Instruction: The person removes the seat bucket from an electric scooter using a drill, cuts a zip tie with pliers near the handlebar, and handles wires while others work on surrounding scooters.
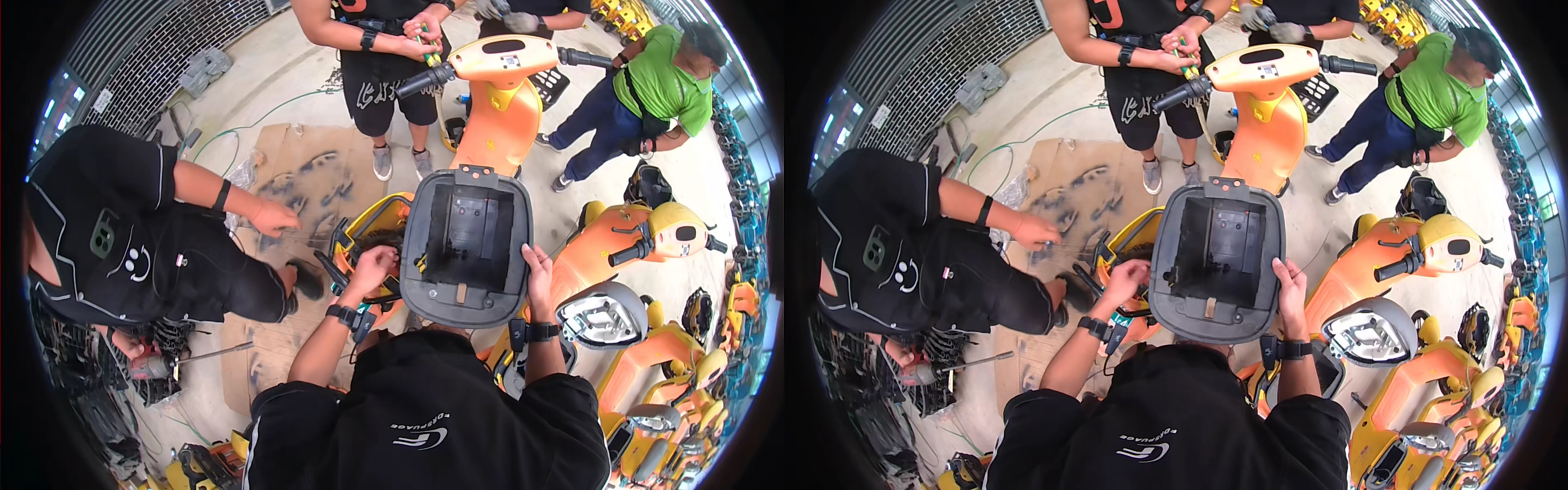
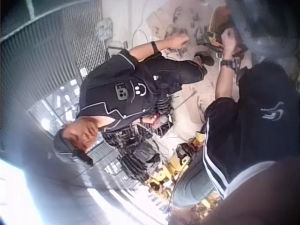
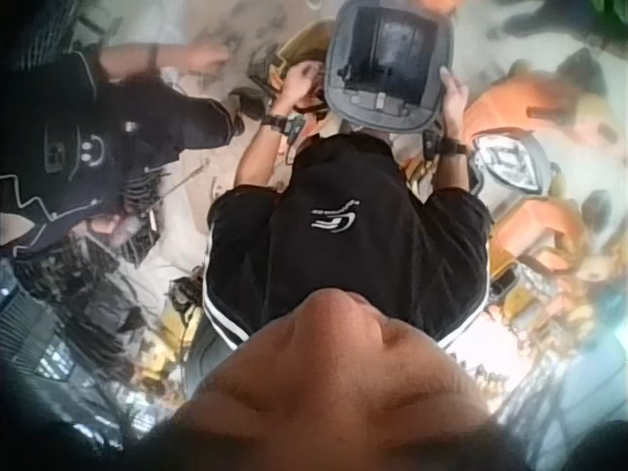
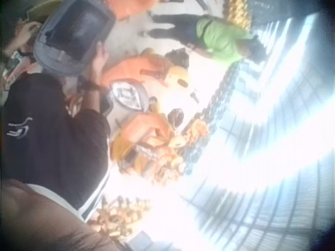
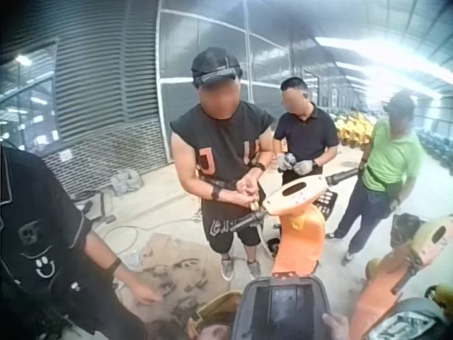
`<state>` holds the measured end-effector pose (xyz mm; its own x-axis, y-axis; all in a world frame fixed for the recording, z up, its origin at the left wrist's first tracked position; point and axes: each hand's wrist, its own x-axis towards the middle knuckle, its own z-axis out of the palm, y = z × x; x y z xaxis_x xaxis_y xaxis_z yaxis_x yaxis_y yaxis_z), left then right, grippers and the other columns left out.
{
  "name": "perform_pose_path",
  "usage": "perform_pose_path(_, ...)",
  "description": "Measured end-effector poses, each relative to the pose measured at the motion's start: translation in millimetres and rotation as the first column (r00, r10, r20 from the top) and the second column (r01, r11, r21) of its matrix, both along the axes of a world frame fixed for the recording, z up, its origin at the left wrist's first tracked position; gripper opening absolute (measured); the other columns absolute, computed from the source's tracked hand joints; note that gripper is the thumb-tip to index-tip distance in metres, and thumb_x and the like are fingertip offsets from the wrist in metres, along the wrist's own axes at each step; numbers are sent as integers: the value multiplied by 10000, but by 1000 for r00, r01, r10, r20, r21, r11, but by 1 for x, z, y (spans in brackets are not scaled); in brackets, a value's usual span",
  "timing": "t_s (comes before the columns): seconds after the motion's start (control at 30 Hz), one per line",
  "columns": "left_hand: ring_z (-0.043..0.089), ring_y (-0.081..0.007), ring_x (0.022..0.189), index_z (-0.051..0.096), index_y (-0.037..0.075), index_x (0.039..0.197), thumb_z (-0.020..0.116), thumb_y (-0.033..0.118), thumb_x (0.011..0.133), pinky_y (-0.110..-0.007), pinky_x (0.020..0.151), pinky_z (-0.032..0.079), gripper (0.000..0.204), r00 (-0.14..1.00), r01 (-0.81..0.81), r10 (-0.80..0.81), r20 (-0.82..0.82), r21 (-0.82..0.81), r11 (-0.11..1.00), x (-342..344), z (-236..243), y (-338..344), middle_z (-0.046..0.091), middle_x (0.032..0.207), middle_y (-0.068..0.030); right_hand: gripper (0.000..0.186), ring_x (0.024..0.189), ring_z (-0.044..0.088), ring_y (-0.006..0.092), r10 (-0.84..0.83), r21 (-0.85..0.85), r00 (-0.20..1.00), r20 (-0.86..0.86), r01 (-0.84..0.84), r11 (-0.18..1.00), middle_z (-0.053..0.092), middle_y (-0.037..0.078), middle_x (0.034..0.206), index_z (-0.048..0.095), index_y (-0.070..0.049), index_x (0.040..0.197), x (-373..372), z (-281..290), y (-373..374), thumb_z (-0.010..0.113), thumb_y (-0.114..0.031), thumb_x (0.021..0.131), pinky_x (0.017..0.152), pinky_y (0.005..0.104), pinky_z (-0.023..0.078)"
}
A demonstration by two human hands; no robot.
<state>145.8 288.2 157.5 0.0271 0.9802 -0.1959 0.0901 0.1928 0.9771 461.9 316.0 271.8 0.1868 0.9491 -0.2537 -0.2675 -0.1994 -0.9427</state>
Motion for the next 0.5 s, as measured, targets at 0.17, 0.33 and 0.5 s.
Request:
perform_pose_path(0.17,557,-123,786,500,0,1048,450,208,866,-252,705,458,281,823,82,133,552,-346,935,5,68,-28,568,923,-61,241,555,296,3,66,94,991,116,-77,993,360,-100,595,423,-100,598,10,-25,-2,534,-126,811,499,172,224)
perform_pose_path(0.33,573,-131,749,514,-18,1019,485,155,847,-250,704,463,246,963,36,20,268,-201,979,-16,46,-48,598,822,-83,286,556,258,4,5,104,986,169,-23,994,310,-99,589,373,-114,575,8,-20,-12,533,-128,813,489,186,192)
perform_pose_path(0.5,552,-104,607,577,-20,817,504,143,836,-224,579,444,179,990,-45,75,118,-235,971,-47,48,-69,583,681,-59,216,572,379,7,-229,-45,971,74,233,972,437,-79,595,487,-84,608,11,-14,-19,560,-156,798,524,170,300)
